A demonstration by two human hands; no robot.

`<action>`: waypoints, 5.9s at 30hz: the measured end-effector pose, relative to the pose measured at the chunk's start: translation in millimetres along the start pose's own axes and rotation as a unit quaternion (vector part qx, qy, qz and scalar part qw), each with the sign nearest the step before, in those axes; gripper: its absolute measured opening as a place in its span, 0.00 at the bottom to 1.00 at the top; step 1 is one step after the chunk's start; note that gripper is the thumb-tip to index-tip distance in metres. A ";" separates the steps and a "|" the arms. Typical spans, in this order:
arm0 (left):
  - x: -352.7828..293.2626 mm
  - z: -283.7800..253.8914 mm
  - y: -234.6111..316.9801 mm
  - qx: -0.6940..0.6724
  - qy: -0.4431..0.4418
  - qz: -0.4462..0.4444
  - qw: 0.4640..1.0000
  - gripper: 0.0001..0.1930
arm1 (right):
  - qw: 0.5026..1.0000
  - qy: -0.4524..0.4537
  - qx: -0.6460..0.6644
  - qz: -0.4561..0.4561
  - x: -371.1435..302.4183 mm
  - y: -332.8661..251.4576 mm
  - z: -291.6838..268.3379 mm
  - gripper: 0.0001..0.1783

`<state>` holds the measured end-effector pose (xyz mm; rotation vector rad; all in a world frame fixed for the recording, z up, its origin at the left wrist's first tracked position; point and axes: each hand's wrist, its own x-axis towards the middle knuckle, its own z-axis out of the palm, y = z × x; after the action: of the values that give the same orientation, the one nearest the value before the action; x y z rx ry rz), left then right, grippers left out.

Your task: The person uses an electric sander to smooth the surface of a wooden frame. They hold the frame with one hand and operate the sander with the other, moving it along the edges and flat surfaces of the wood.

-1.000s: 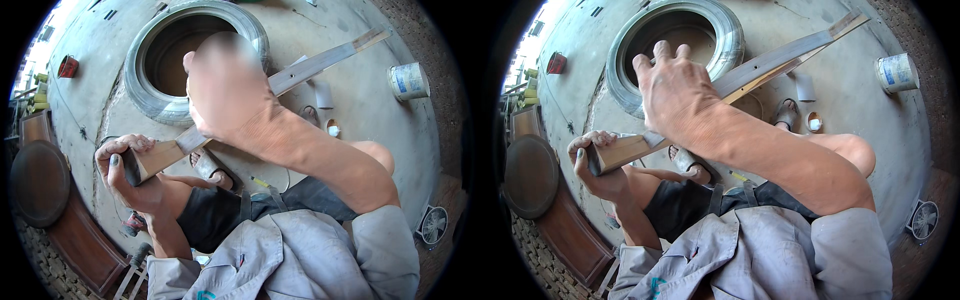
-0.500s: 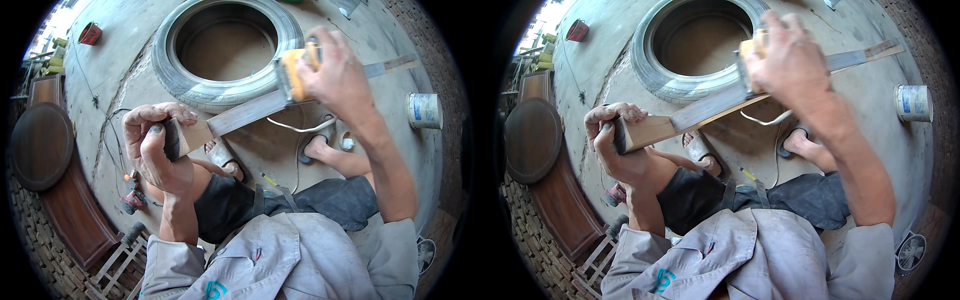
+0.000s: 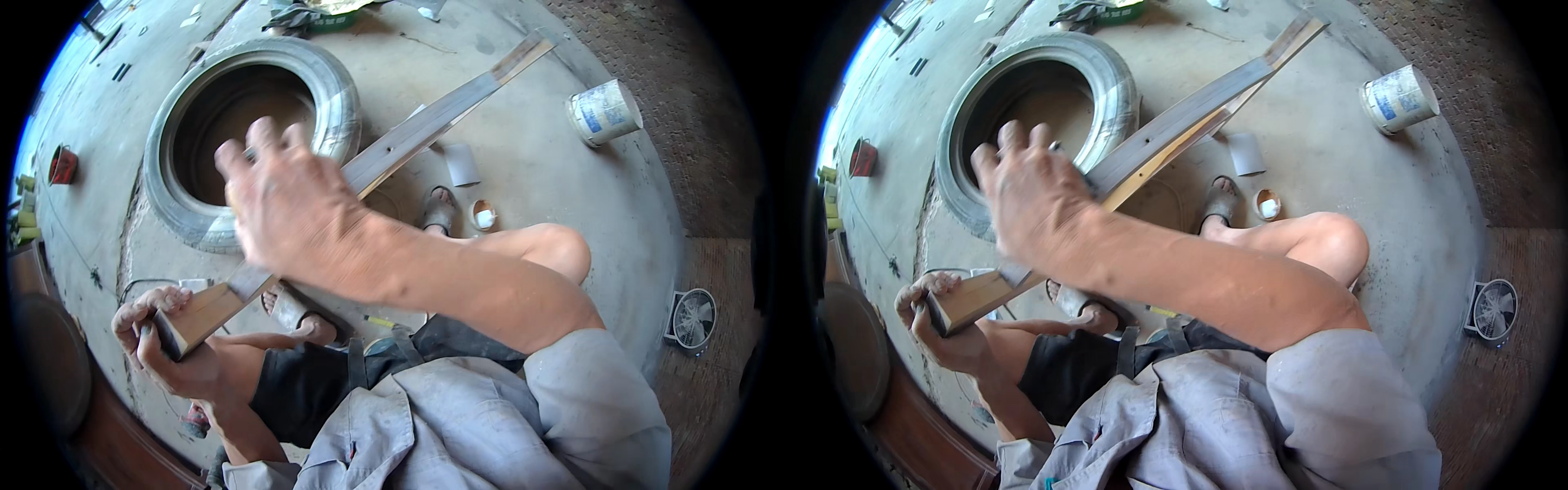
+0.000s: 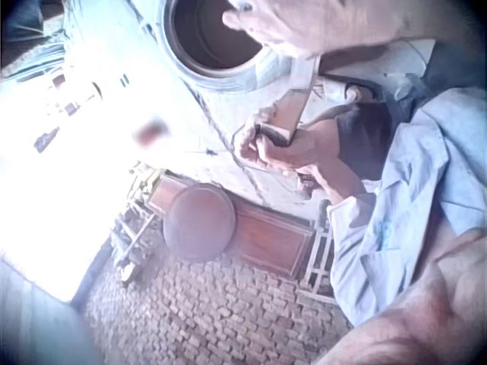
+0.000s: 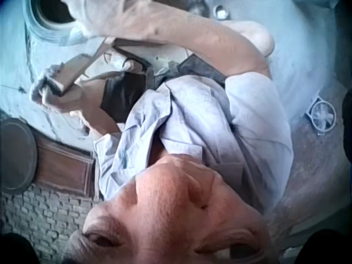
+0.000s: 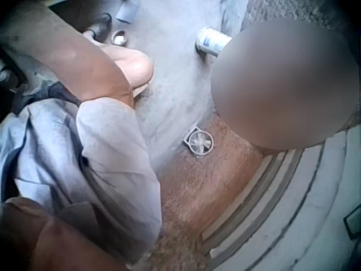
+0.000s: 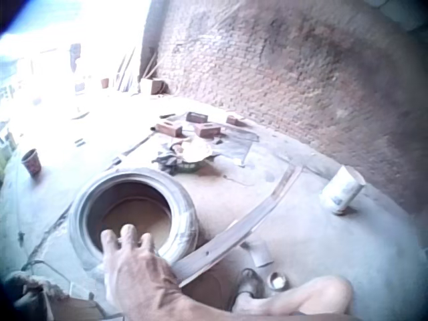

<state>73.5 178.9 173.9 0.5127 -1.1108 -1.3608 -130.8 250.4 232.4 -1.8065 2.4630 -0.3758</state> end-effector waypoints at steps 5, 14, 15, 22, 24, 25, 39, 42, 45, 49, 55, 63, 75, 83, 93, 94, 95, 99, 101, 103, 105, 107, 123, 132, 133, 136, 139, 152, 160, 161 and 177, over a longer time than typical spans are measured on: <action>-3.7 -15.6 -1.7 0.031 -0.053 0.004 0.998 0.15 | 0.988 0.028 -0.019 0.150 4.9 91.6 -20.6 0.33; -4.2 0.8 5.6 0.060 0.005 -0.011 0.998 0.15 | 0.994 0.063 -0.035 0.076 -9.7 72.6 -9.2 0.29; -4.1 2.6 5.3 0.069 0.007 -0.009 0.998 0.15 | 0.997 0.060 -0.049 0.018 -8.9 64.5 -1.3 0.29; -1.6 -2.7 6.3 0.048 -0.017 -0.018 0.999 0.17 | 0.994 -0.054 0.092 -0.015 -17.9 -2.1 -11.7 0.31; -2.8 0.3 7.5 0.066 -0.023 -0.011 0.998 0.18 | 0.996 -0.030 0.080 -0.011 -21.0 -2.7 -5.9 0.30; -5.6 -0.3 7.9 0.091 -0.001 0.013 0.996 0.19 | 0.994 -0.058 -0.028 -0.083 -13.8 3.2 -2.3 0.28; -26.8 -7.8 -0.6 0.133 -0.051 -0.030 0.989 0.34 | 0.993 0.078 -0.021 0.088 -24.3 83.2 -19.7 0.26; -23.0 -9.2 -0.2 0.099 -0.037 -0.032 0.994 0.26 | 0.996 0.078 0.016 0.032 -24.3 36.8 -6.1 0.25; -25.3 -7.8 -1.6 0.077 -0.031 -0.034 0.996 0.28 | 0.996 0.083 0.036 -0.001 -22.0 10.2 5.9 0.25; -24.2 -6.1 2.9 0.106 -0.011 -0.048 0.993 0.28 | 0.996 0.074 0.044 -0.030 -23.9 1.7 9.5 0.27; -23.6 -6.0 5.6 0.124 -0.022 -0.034 0.991 0.26 | 0.997 0.070 0.032 0.009 -27.1 66.5 -7.2 0.26; -16.5 -4.7 -4.6 0.137 -0.055 0.011 0.989 0.22 | 0.997 -0.027 0.003 -0.074 -32.4 179.3 -57.2 0.33; -18.6 -2.8 -4.6 0.121 -0.043 0.014 0.992 0.22 | 0.943 -0.118 0.060 -0.305 -19.3 70.4 -42.2 0.24; -17.5 0.2 -5.3 0.117 -0.061 0.009 0.991 0.23 | 0.924 -0.165 0.039 -0.343 -8.7 76.2 -53.2 0.24; -18.0 -3.4 -3.5 0.127 -0.058 0.030 0.990 0.20 | 0.888 -0.181 0.063 -0.417 11.4 21.9 -28.7 0.28; -18.3 -2.9 -2.4 0.125 -0.056 0.025 0.990 0.20 | 0.891 -0.181 0.065 -0.411 10.6 24.8 -29.7 0.26; -18.1 -2.2 -1.9 0.122 -0.059 0.026 0.990 0.20 | 0.894 -0.182 0.066 -0.405 8.2 31.7 -32.6 0.24; -16.3 -0.7 -2.6 0.103 -0.067 0.027 0.992 0.20 | 0.904 -0.187 0.052 -0.381 4.9 55.8 -46.3 0.22; -16.7 -1.4 -4.1 0.092 -0.067 0.026 0.993 0.19 | 0.903 -0.184 0.056 -0.385 7.0 54.7 -45.8 0.22; -18.0 -3.9 -5.3 0.088 -0.065 0.025 0.994 0.19 | 0.896 -0.193 0.053 -0.396 11.1 42.6 -42.7 0.22; -16.5 -4.8 -4.5 0.102 -0.069 0.030 0.992 0.19 | 0.889 -0.181 0.066 -0.415 14.2 25.5 -33.8 0.22; -16.4 -5.1 -2.7 0.102 -0.070 0.024 0.992 0.19 | 0.884 -0.179 0.068 -0.427 13.9 15.1 -27.7 0.25; -15.5 -5.3 -4.1 0.074 -0.072 0.016 0.994 0.19 | 0.876 -0.183 0.065 -0.442 -0.4 -1.5 -24.7 0.23; -14.5 -9.2 -5.6 0.072 -0.065 0.018 0.995 0.19 | 0.877 -0.197 0.028 -0.436 -2.6 -1.4 -31.1 0.23; -14.8 -9.9 -7.2 0.081 -0.062 0.025 0.994 0.20 | 0.877 -0.198 0.026 -0.437 -1.1 -6.1 -28.9 0.23; -14.4 -13.1 -9.4 0.096 -0.054 0.033 0.993 0.20 | 0.873 -0.169 0.068 -0.452 1.5 -17.4 -16.2 0.24; -13.8 -11.4 -4.4 0.086 -0.045 0.007 0.995 0.20 | 0.875 -0.178 0.068 -0.446 1.5 -21.1 -17.5 0.25; -12.6 -14.9 -7.6 0.108 -0.056 0.016 0.992 0.21 | 0.874 -0.179 0.073 -0.445 0.6 -25.0 -12.0 0.26; -14.3 -11.7 -1.4 0.081 -0.056 -0.004 0.995 0.21 | 0.894 -0.205 0.039 -0.396 -8.6 22.4 -39.1 0.30; -14.4 -11.2 -1.9 0.076 -0.054 -0.004 0.996 0.21 | 0.898 -0.210 0.034 -0.385 -8.6 25.2 -41.5 0.32; -16.5 -15.5 -6.3 0.072 -0.047 -0.007 0.996 0.23 | 0.901 -0.189 0.032 -0.390 -11.2 30.5 -40.0 0.23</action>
<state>86.0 188.5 156.4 0.5655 -1.2914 -1.3352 -163.6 275.9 263.0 -2.4772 1.3835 -0.1064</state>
